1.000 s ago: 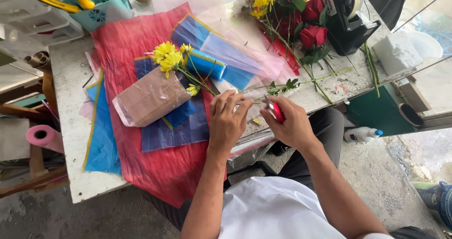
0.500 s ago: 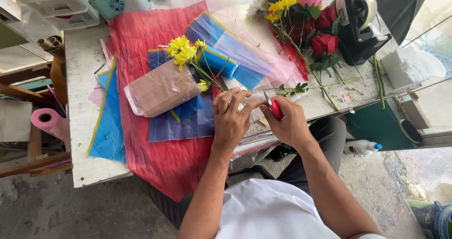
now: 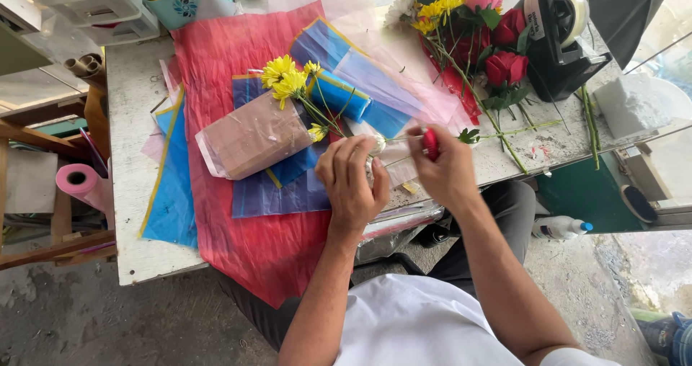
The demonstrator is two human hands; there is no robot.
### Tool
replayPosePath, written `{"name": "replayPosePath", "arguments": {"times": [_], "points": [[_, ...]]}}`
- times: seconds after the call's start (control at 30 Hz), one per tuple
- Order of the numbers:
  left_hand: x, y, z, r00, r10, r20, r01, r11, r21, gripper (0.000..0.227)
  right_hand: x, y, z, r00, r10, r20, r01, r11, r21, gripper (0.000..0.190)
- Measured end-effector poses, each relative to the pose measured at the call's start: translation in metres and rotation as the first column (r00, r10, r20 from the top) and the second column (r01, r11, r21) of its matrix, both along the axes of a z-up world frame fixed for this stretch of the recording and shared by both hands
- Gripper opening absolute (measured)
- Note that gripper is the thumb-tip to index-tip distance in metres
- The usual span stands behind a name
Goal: The person trims the stems of several yellow and white flowers using red-handled pruning shears. They hold each flower, cut the stem, and place the trimmed flower on the table.
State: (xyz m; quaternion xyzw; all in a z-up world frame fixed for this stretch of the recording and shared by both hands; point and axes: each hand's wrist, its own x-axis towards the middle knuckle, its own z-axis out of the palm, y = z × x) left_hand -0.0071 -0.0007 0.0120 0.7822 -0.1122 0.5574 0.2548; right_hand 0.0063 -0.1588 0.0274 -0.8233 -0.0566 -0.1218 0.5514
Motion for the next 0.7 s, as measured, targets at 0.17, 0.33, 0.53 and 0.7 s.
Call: {"name": "replayPosePath", "arguments": {"times": [0.17, 0.33, 0.53, 0.7], "points": [[0.013, -0.005, -0.016, 0.982, -0.063, -0.178, 0.096, 0.979, 0.182, 0.028, -0.001, -0.05, -0.004, 0.982, -0.177, -0.065, 0.154, 0.951, -0.268, 0.014], [0.015, -0.009, -0.009, 0.934, 0.007, -0.357, 0.115, 0.94, 0.32, 0.038, -0.019, -0.072, 0.015, 0.971, -0.143, -0.19, 0.065, 0.928, -0.368, 0.03], [0.016, -0.01, -0.021, 0.874, -0.008, -0.485, 0.176, 0.937, 0.302, 0.035, -0.017, -0.071, 0.021, 0.97, -0.083, -0.23, -0.029, 0.895, -0.446, 0.063], [0.018, -0.009, -0.023, 0.893, -0.001, -0.449, 0.15, 0.943, 0.296, 0.039, -0.002, -0.073, 0.004, 0.972, -0.074, -0.223, -0.07, 0.816, -0.573, 0.037]]}}
